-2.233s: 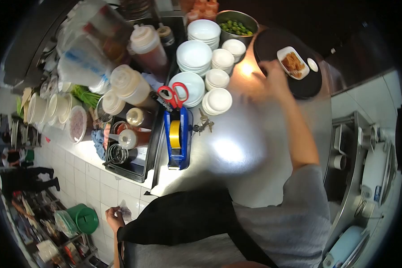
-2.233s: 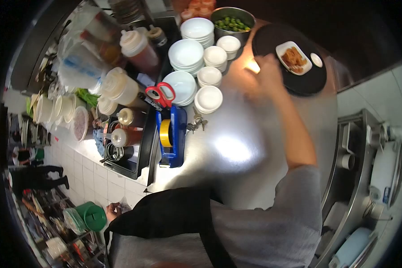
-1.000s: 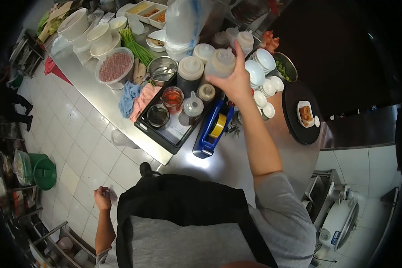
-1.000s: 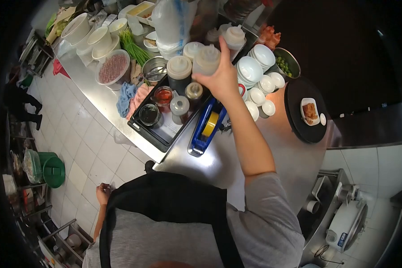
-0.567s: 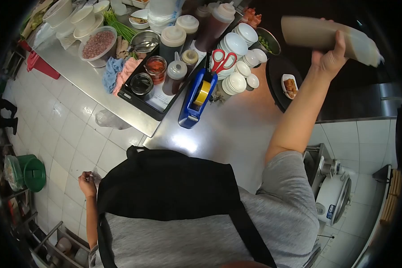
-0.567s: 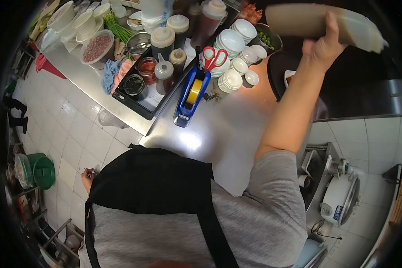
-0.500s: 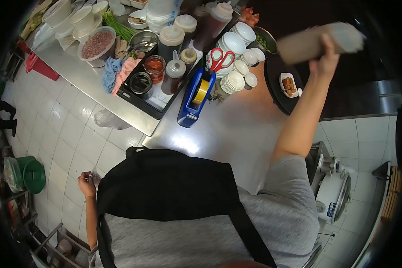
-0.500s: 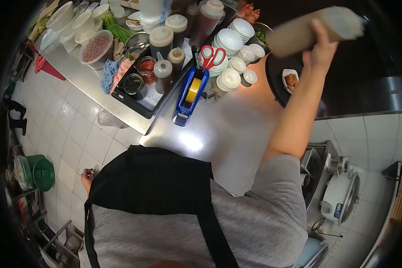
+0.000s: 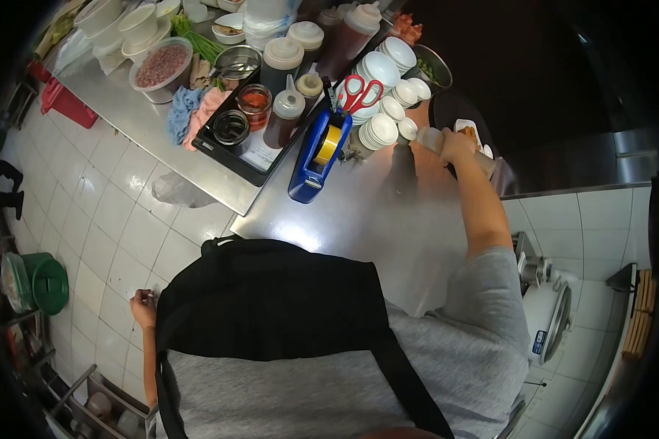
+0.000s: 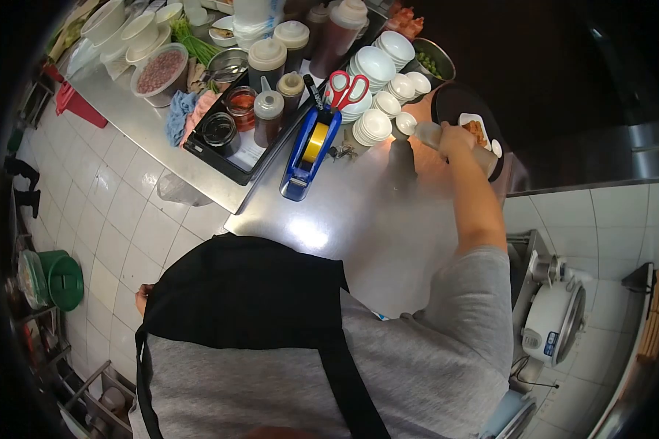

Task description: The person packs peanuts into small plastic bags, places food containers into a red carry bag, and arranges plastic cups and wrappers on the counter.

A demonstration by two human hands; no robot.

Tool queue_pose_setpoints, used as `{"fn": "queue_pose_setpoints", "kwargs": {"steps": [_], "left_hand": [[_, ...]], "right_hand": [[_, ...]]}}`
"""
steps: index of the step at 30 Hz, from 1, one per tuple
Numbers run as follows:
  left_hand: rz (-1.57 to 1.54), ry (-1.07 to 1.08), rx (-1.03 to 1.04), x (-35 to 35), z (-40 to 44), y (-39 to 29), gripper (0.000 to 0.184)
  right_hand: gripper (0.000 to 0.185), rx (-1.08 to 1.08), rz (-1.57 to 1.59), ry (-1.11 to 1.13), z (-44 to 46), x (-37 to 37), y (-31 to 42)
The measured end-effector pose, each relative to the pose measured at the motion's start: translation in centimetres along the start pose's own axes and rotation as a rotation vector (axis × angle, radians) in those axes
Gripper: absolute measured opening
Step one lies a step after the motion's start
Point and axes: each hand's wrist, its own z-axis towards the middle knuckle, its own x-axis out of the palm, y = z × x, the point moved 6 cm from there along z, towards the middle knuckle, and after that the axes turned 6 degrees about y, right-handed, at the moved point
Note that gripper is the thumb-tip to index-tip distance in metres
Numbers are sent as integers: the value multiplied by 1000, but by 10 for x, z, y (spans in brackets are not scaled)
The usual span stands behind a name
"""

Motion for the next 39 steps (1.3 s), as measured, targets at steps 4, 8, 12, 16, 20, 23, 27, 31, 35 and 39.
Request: {"fn": "queue_pose_setpoints", "kwargs": {"steps": [4,8,12,16,20,23,27,31,35,39], "left_hand": [[45,17,-43,0,-6,0,6],[113,99,-94,-1,-10,12,6],[54,113,-112,4,-9,35,6],[24,144,-156,6,-6,39,6],[85,74,-102,-1,-11,17,6],[115,125,-110,-3,-8,9,6],[103,99,-94,-3,-9,8,6],[31,116,-100,4,-3,29,7],[122,70,-87,-7,-13,7,8],[100,56,-117,-12,-19,9,8]], "right_hand": [[64,-42,-75,-29,12,4,8],[45,-65,-115,-84,21,7,10],[32,-74,-125,-108,14,-1,12],[30,-73,-126,-145,17,-1,11],[30,-81,-139,-139,24,0,9],[30,-87,-145,-134,22,-2,8],[38,-73,-118,-138,19,-4,7],[61,-49,-41,-135,34,13,1],[71,12,129,-131,26,32,-10],[75,-230,912,-124,32,84,-25]]}}
